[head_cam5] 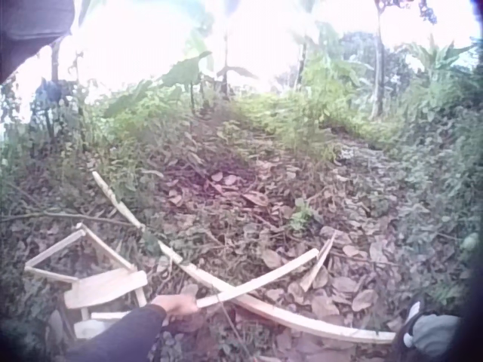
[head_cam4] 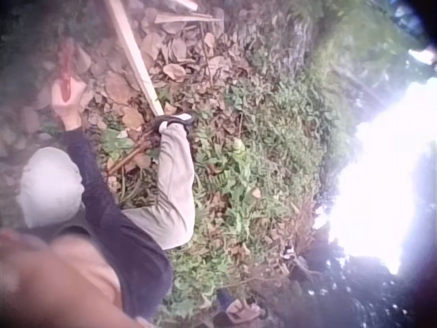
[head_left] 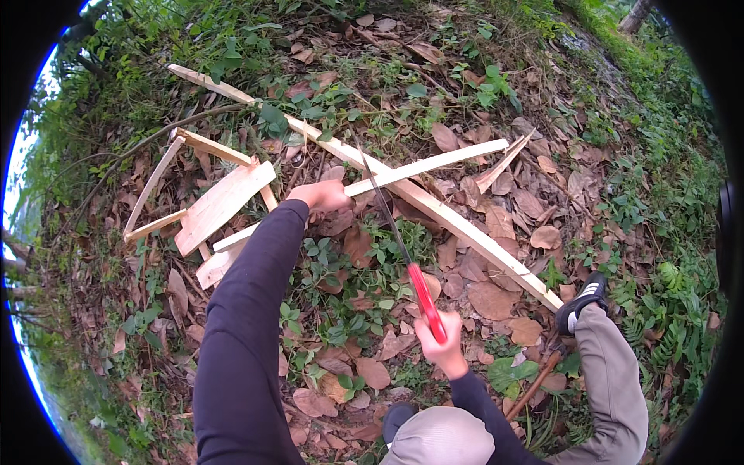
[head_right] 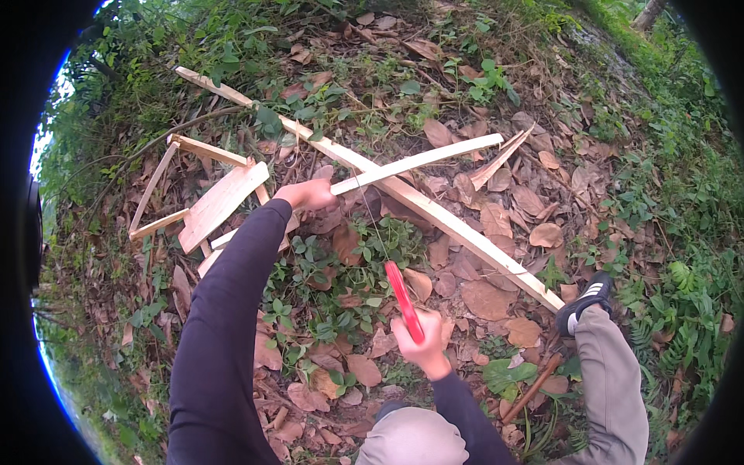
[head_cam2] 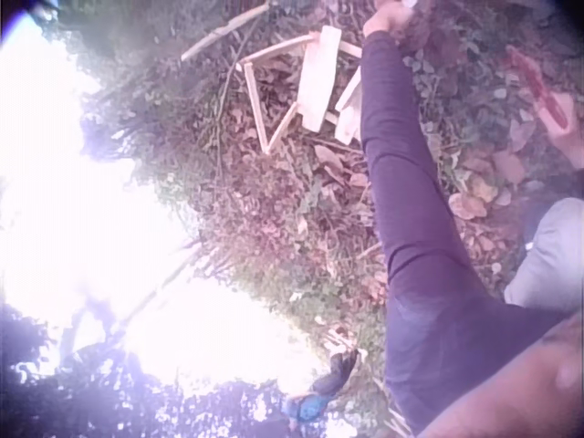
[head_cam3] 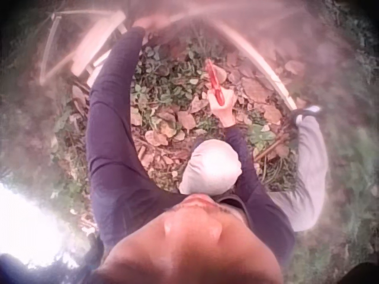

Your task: The person sits on the forest floor and uses a red hand saw to cut a long piece of light-colored wood. They hold the wood steady with their left hand while sawing with their right hand, eventually cutting the piece into smaller segments.

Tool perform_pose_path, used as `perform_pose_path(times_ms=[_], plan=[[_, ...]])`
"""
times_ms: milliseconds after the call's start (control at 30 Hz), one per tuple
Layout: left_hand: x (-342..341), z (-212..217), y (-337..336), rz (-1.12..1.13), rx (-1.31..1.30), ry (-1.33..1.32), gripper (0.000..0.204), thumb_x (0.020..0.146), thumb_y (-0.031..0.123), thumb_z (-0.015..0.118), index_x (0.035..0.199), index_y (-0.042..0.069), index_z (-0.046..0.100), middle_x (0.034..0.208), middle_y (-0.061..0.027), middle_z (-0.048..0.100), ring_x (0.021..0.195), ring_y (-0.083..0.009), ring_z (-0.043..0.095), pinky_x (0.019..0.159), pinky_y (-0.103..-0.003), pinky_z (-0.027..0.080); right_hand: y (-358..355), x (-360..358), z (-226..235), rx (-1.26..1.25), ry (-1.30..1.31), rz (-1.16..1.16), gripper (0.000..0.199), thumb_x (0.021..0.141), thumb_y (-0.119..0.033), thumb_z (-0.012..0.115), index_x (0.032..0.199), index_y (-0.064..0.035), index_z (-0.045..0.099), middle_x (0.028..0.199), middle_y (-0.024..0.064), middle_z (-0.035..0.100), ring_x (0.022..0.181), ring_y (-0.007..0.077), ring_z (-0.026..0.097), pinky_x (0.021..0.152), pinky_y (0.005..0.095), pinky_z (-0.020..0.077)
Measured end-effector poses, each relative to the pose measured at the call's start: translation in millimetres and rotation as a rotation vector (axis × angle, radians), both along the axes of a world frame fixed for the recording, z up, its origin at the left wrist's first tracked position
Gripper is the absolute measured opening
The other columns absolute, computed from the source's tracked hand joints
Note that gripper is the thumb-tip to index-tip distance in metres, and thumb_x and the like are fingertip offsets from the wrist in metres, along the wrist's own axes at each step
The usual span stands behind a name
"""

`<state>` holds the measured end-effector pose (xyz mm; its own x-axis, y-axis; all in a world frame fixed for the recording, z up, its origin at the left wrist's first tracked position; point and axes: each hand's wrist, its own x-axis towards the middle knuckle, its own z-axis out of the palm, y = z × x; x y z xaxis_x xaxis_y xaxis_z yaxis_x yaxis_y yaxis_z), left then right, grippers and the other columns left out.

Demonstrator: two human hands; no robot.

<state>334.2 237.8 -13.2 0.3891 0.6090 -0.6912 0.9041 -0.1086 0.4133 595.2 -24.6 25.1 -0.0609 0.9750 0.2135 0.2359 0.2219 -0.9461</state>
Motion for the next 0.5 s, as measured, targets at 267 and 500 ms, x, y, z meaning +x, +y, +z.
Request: perform_pose_path(times_ms=[267, 500], plan=[[9, -4, 0, 0.075, 0.121, -0.056, 0.032, 0.076, 0.036, 0.064, 0.079, 0.005, 0.071, 0.080, -0.0144, 0.070, 0.079, -0.0289, 0.067, 0.074, -0.041, 0.050, 46, -8, -20, -0.282, 0.177, -0.118, 0.031, 0.082, -0.008, 0.067, 0.062, -0.0042, 0.045, 0.049, 0.0001, 0.040, 0.045, 0.0072, 0.037, 0.045, 0.0312, 0.0302], [9, 0, -13, 0.043, 0.092, 0.014, 0.037, 0.071, 0.033, 0.065, 0.094, 0.006, 0.077, 0.103, -0.0209, 0.073, 0.096, -0.0342, 0.069, 0.083, -0.044, 0.053, -67, 20, 9, -0.375, 0.163, -0.104, 0.033, 0.088, -0.003, 0.067, 0.062, -0.0085, 0.047, 0.055, -0.0070, 0.045, 0.049, 0.0032, 0.038, 0.046, 0.0256, 0.0275]])
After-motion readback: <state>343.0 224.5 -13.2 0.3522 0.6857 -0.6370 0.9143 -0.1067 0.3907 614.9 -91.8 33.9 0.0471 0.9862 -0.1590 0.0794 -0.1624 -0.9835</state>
